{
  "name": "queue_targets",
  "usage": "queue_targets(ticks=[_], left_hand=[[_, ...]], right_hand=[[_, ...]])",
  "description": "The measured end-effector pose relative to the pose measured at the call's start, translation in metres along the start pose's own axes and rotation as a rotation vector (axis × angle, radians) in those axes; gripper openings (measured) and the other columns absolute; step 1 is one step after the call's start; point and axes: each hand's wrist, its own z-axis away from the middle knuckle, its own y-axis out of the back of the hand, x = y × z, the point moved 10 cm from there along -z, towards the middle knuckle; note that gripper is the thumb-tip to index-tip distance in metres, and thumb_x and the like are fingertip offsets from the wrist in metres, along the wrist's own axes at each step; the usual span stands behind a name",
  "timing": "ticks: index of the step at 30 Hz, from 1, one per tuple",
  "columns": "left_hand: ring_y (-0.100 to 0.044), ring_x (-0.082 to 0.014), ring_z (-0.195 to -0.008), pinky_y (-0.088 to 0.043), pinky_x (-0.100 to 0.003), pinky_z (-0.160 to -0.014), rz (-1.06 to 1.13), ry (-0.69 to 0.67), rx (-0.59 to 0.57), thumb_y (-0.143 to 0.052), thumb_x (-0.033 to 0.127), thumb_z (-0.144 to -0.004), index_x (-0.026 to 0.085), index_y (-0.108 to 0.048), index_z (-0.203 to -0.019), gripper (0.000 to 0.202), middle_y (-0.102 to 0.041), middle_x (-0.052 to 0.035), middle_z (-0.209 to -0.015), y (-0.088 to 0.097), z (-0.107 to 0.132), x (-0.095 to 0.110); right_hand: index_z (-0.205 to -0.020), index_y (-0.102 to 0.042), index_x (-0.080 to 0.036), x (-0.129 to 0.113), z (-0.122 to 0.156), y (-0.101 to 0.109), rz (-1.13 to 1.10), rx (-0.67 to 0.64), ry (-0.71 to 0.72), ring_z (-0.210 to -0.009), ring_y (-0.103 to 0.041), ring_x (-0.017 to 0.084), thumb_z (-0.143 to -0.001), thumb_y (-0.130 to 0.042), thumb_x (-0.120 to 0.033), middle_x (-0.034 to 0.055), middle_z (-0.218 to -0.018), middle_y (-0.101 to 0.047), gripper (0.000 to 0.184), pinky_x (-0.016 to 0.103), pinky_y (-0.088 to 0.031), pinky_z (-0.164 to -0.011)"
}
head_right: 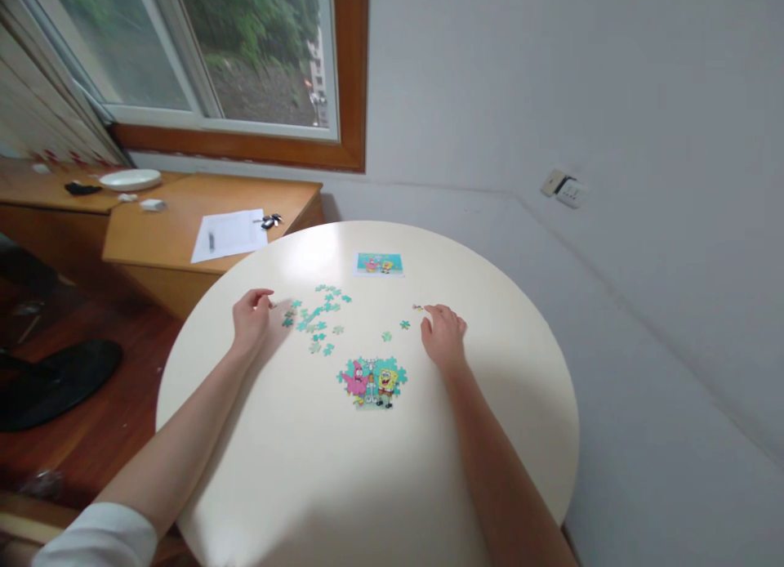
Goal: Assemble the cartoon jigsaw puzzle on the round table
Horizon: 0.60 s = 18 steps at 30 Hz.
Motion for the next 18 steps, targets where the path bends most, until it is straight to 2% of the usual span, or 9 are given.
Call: queue_targets(ticks=[7,14,18], left_hand=[[-0.053,-0.0158,-0.059,-0.04,-0.026,-0.06,0.175,0.017,0.088,-0.042,0.024,-0.074,0.018,-0.062,-0.078,0.022,-0.052,0.0018,-0.056,0.012,-0.003,0.003],[-0.052,-0.0147,-0.058,-0.039,-0.026,-0.06,0.199,0.003,0.131,-0.04,0.026,-0.08,0.018,-0.062,-0.074,0.024,-0.051,0.0018,-0.056,0.022,-0.008,0.002],[-0.05,-0.0145,-0.057,-0.037,-0.026,-0.058,0.201,0.003,0.132,-0.041,0.026,-0.077,0.018,-0.063,-0.069,0.025,-0.051,0.0016,-0.055,0.024,-0.009,0.002]], right_hand=[[-0.107,-0.066,-0.017,0.01,0.0,-0.004,-0.042,-0.044,-0.052,-0.104,-0.056,0.027,-0.084,-0.044,-0.023,0.0135,-0.112,-0.064,0.032,0.045,-0.036,-0.093],[-0.104,-0.067,-0.018,0.015,0.0,-0.005,-0.067,-0.034,-0.065,-0.103,-0.055,0.026,-0.084,-0.044,-0.025,0.0125,-0.111,-0.064,0.032,0.044,-0.036,-0.092],[-0.102,-0.067,-0.019,0.016,0.001,-0.004,-0.081,-0.014,-0.067,-0.101,-0.056,0.025,-0.083,-0.044,-0.026,0.0119,-0.11,-0.064,0.031,0.043,-0.036,-0.092]])
